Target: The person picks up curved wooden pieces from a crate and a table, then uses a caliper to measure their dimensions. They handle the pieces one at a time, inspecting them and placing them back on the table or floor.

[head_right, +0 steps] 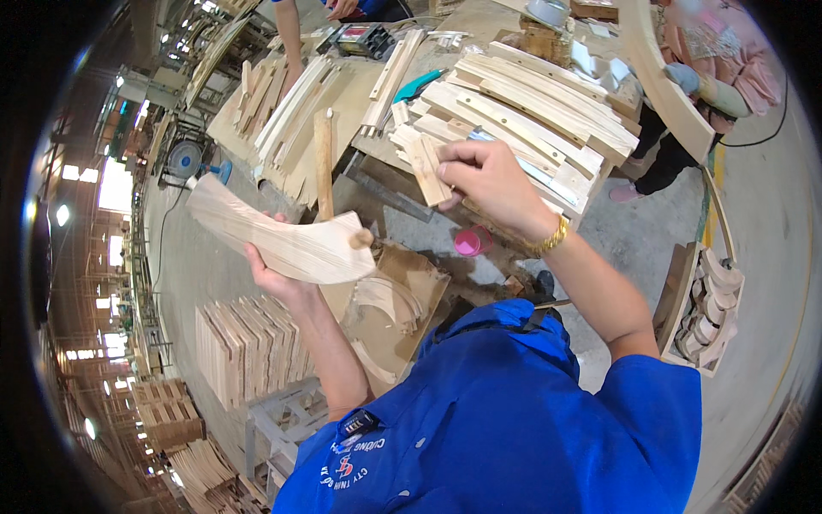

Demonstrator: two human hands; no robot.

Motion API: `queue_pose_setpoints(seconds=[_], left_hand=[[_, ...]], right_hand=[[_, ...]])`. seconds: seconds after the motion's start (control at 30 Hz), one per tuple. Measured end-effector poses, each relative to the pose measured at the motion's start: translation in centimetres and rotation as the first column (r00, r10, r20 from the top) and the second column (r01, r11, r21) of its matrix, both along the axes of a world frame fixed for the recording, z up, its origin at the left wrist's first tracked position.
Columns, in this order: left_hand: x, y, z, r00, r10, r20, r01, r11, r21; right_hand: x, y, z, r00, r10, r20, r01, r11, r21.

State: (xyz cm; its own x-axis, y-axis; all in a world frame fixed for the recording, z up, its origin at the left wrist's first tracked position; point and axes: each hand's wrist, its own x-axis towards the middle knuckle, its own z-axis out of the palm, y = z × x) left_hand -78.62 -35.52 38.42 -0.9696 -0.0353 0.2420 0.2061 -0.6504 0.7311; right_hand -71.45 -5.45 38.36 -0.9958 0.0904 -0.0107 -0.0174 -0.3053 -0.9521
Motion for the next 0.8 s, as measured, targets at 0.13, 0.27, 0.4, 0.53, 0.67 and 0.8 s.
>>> queue_pose_setpoints(seconds=[0.13,0.27,0.4,0.53,0.67,0.8], left_hand=[[0.2,0.8,0.9,0.990,0.134,0.045,-0.137,0.986,0.098],[0.7,1.0,1.2,0.982,0.189,-0.010,-0.187,0.978,0.095],[0.9,0.3,0.9,0.992,0.066,-0.112,-0.053,0.992,0.115],[0.8,-0.2,0.6,0.990,0.050,-0.130,-0.039,0.996,0.086],[1.0,0.2,0.8,0.987,0.137,-0.089,-0.129,0.987,0.092],[0.8,0.5,0.8,0.965,0.260,-0.019,-0.258,0.965,0.054]], right_hand=[[1.9,-2.6,0.9,0.997,0.014,-0.072,-0.006,0.994,0.107],[2.3,-5.1,2.0,0.997,0.061,-0.056,-0.064,0.997,-0.049],[2.1,-6.2,2.1,0.991,0.110,-0.076,-0.118,0.987,-0.109],[1.6,-6.7,1.7,0.982,0.176,-0.069,-0.183,0.977,-0.111],[1.5,-6.7,1.8,0.979,0.200,-0.043,-0.203,0.973,-0.113],[1.4,-6.4,1.6,0.969,0.240,-0.055,-0.243,0.968,-0.057]])
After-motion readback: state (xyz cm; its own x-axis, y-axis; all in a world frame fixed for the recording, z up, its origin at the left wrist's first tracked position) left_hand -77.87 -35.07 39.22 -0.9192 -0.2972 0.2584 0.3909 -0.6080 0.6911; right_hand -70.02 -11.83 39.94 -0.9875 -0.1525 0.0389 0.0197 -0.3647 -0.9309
